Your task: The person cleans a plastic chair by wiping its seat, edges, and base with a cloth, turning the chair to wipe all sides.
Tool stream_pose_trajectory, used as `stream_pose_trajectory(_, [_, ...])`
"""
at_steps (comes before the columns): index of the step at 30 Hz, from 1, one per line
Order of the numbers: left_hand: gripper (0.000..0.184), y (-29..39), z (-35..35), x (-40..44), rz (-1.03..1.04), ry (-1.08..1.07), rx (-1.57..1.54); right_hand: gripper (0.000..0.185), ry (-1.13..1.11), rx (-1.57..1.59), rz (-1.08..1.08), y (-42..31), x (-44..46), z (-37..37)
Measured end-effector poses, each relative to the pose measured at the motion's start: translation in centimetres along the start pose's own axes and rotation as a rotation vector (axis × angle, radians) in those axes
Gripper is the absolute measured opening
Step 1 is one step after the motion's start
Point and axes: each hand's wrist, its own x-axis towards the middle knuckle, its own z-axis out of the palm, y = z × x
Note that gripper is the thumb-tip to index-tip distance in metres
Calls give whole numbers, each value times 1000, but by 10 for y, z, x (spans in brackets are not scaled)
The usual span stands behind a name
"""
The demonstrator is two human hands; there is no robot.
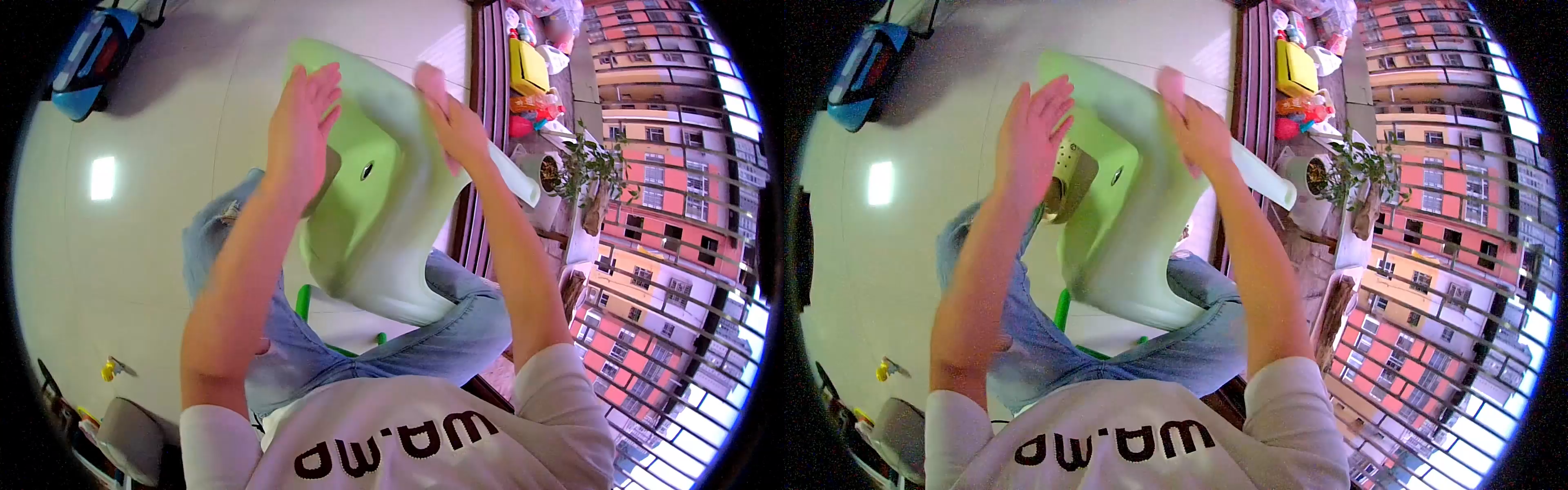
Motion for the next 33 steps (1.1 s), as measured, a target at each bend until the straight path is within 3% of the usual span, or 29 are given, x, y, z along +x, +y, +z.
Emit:
stream_pose_trajectory(2, [60,0,-1,31,82,-7,250,45,163,100,-43,47,-32,-4])
stream_pose_trajectory(4, [60,15,0,51,97,22,363,46,92,154,266,81,-52,-12])
stream_pose_trajectory(5, [59,20,1,57,113,64,480,46,96,148,270,89,-61,-16])
stream_pose_trajectory(7, [58,21,0,65,74,83,435,47,192,161,404,86,-75,-26])
stream_pose_trajectory(10, [55,22,-4,70,29,76,374,54,84,257,565,63,-61,-28])
stream_pose_trajectory(13, [54,30,-6,68,65,49,320,47,173,134,308,25,-21,6])
stream_pose_trajectory(15, [54,38,-12,68,103,56,290,42,116,70,144,-50,6,9])
stream_pose_trajectory(17, [52,48,-23,72,121,147,195,36,328,31,-140,-80,43,51])
stream_pose_trajectory(21, [50,62,-40,74,145,267,113,30,194,-28,-207,-165,75,55])
stream_pose_trajectory(23, [48,64,-46,81,141,376,4,31,160,-47,-252,-172,76,53])
stream_pose_trajectory(26, [46,55,-36,80,158,336,9,34,192,-7,-305,-152,73,56])
stream_pose_trajectory(28, [46,29,-14,74,158,243,45,35,346,135,-436,-122,64,52])
stream_pose_trajectory(32, [47,-14,56,34,-7,-44,120,39,-6,210,95,-50,6,1])
stream_pose_trajectory(33, [47,-29,67,27,-41,-116,147,36,61,110,64,-13,-3,5])
